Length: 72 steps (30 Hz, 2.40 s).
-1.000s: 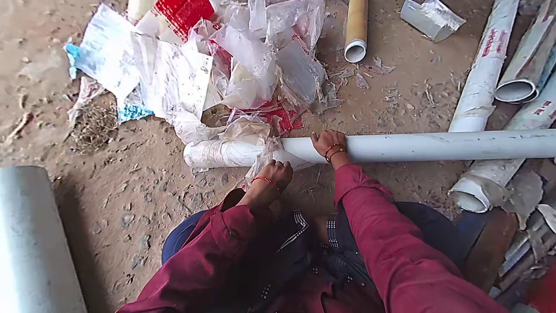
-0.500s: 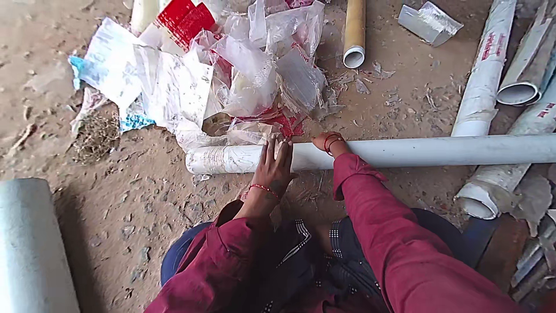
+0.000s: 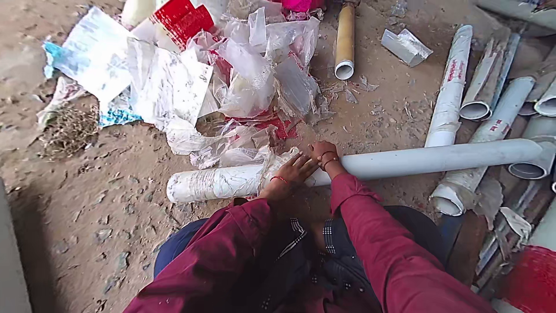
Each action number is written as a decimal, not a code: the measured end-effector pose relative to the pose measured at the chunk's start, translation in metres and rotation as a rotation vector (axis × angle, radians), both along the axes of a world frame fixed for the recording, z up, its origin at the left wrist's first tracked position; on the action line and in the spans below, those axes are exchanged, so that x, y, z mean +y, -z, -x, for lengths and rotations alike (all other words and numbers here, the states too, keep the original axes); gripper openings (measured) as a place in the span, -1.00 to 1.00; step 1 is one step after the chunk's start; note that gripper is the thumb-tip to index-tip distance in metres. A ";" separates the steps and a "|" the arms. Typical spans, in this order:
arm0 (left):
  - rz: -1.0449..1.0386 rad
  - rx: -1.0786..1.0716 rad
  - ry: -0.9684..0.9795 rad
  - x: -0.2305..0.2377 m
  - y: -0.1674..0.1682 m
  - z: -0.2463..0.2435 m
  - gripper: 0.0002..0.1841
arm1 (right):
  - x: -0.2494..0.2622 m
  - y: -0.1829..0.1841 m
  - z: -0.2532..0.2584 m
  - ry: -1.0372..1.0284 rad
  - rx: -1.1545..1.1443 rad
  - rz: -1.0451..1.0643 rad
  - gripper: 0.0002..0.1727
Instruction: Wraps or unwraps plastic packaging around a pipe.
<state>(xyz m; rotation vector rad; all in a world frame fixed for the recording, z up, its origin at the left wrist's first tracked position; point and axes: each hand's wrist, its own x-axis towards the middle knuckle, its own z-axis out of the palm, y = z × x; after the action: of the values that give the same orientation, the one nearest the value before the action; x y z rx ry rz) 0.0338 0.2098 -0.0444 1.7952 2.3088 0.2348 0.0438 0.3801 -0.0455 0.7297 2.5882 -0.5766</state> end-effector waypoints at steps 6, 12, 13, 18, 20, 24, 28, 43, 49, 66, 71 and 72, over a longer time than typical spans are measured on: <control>-0.033 -0.325 -0.104 -0.007 0.010 0.011 -0.52 | -0.002 0.011 -0.050 -0.089 0.248 -0.239 -0.48; 0.082 -0.231 0.060 -0.019 -0.007 0.007 -0.60 | 0.005 0.027 -0.060 -0.155 0.367 -0.341 -0.50; 0.095 -0.247 0.046 -0.021 -0.008 0.010 -0.61 | 0.006 0.024 -0.054 -0.147 0.326 -0.335 -0.49; 0.007 -0.242 -0.047 -0.041 -0.004 0.018 -0.63 | 0.010 0.007 -0.029 -0.087 0.054 -0.260 -0.31; 0.073 -0.239 -0.091 -0.046 -0.014 0.021 -0.61 | 0.013 0.002 -0.019 -0.088 -0.029 -0.244 -0.25; 0.009 -0.192 -0.160 -0.059 -0.014 0.031 -0.62 | 0.016 -0.010 -0.003 -0.052 -0.143 -0.173 -0.25; -0.401 -0.079 -0.457 -0.104 -0.044 0.038 -0.78 | 0.025 -0.013 0.023 -0.006 -0.206 -0.101 -0.27; -0.138 -0.111 0.006 -0.013 -0.003 0.033 -0.80 | 0.024 -0.003 0.012 0.033 0.009 -0.168 -0.28; 0.263 -0.390 -0.302 -0.040 -0.035 0.053 -0.76 | 0.026 -0.001 0.008 0.079 0.100 -0.140 -0.33; 0.520 -0.774 -0.980 -0.022 -0.033 0.004 -0.07 | 0.009 -0.002 -0.003 0.065 0.087 -0.250 -0.36; 0.370 -0.793 -0.959 -0.022 -0.027 0.011 -0.40 | 0.005 -0.004 -0.012 0.058 0.091 -0.300 -0.38; 0.259 -0.780 -1.048 -0.029 -0.033 0.019 -0.48 | 0.003 -0.006 -0.012 0.056 0.081 -0.303 -0.38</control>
<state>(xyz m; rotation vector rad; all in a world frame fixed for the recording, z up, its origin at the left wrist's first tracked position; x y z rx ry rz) 0.0149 0.1808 -0.0118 0.1442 2.2359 0.6051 0.0559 0.3835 -0.0397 0.8931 2.7722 -0.2352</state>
